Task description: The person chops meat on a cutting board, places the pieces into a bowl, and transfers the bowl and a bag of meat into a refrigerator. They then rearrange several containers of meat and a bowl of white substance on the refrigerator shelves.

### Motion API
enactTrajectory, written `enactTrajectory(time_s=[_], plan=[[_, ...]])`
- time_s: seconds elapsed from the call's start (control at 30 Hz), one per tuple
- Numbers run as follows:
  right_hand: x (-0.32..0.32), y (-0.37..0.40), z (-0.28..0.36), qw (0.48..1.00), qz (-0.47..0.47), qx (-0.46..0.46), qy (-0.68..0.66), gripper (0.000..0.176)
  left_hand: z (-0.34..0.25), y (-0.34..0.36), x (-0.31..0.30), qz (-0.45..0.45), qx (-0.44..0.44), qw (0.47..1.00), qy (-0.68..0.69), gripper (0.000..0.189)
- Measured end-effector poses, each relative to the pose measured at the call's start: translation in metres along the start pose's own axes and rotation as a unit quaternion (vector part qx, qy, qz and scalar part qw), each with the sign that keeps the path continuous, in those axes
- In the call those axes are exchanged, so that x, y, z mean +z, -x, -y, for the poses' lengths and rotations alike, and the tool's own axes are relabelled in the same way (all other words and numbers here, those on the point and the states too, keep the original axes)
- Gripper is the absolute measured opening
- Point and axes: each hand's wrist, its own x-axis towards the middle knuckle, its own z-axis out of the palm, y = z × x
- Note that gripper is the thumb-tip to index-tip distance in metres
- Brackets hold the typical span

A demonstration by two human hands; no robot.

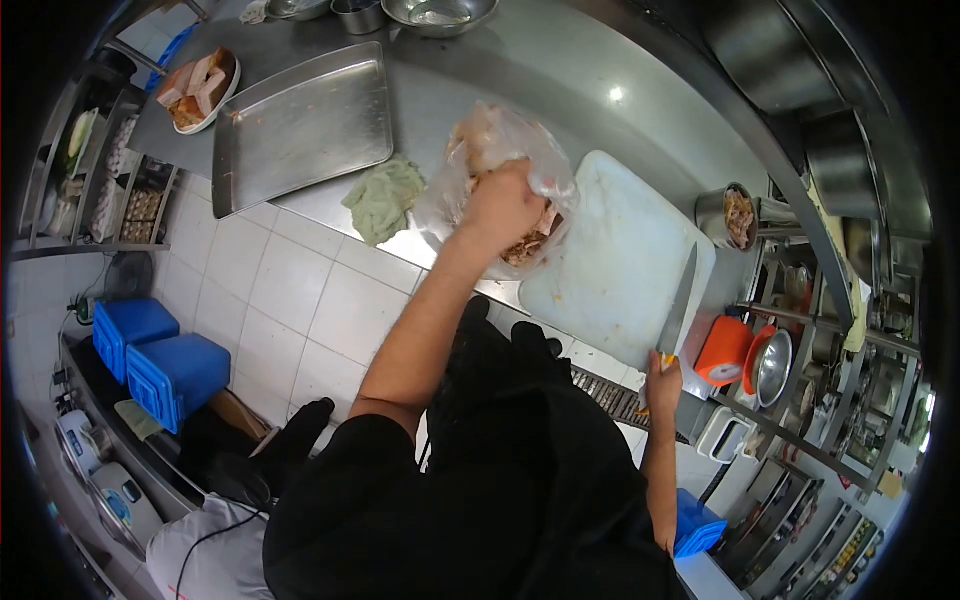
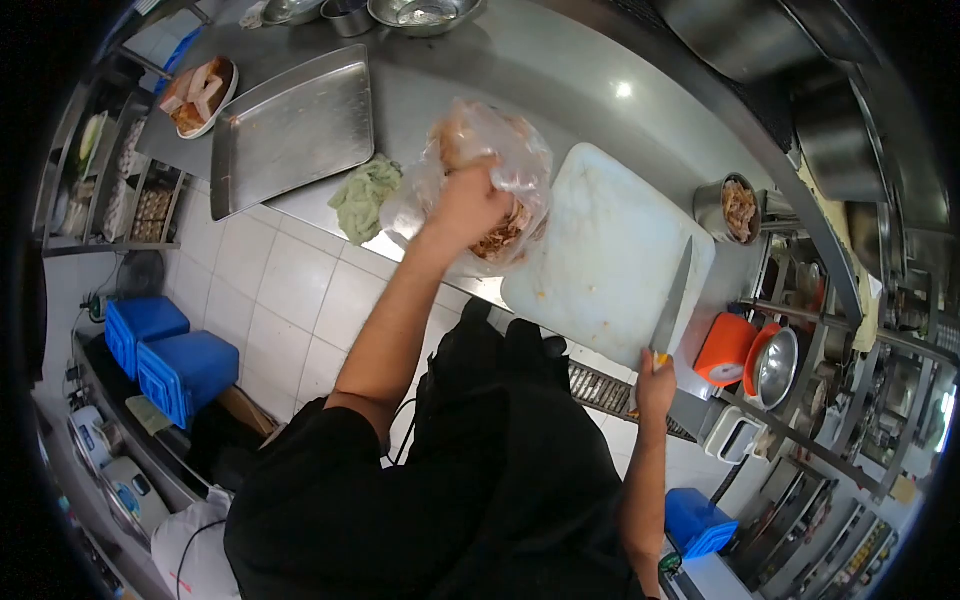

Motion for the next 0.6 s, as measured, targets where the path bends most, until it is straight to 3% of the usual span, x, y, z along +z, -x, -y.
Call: enactTrajectory(time_s=[0.03, 0.07, 0.17, 0.27, 0.37, 0.47, 0.57, 0.6], plan=[[0.0, 0.0, 0.001, 1.0, 0.001, 0.0, 0.002, 0.047, 0.011, -0.007, -0.002, -0.025, 0.012, 0.999, 0.042, 0.03], [0.0, 0.001, 0.002, 1.0, 0.002, 0.0, 0.003, 0.047, 0.018, -0.013, -0.01, -0.079, 0.089, 0.992, -0.035, 0.029], [0.001, 0.0, 0.001, 1.0, -0.002, 0.015, 0.011, 0.048, 0.02, -0.019, -0.046, 0.14, -0.044, 0.962, -0.23, 0.034], [0.002, 0.0, -0.001, 1.0, -0.006, 0.004, 0.01, 0.048, 0.011, -0.007, -0.054, 0.159, -0.042, 0.916, -0.366, 0.05], [0.0, -0.002, -0.003, 1.0, 0.015, 0.01, -0.001, 0.05, 0.008, -0.006, -0.061, 0.236, -0.08, 0.879, -0.406, 0.077], [0.0, -0.003, -0.004, 1.0, 0.011, 0.003, -0.022, 0.049, 0.022, -0.003, -0.059, 0.234, -0.062, 0.864, -0.442, 0.093], [-0.004, -0.003, 0.002, 1.0, 0.02, 0.008, -0.007, 0.047, 0.024, 0.002, -0.058, 0.247, -0.059, 0.846, -0.469, 0.08], [-0.003, -0.003, 0.001, 1.0, 0.018, 0.008, -0.01, 0.046, 0.028, 0.002, -0.056, 0.239, -0.049, 0.847, -0.473, 0.085]])
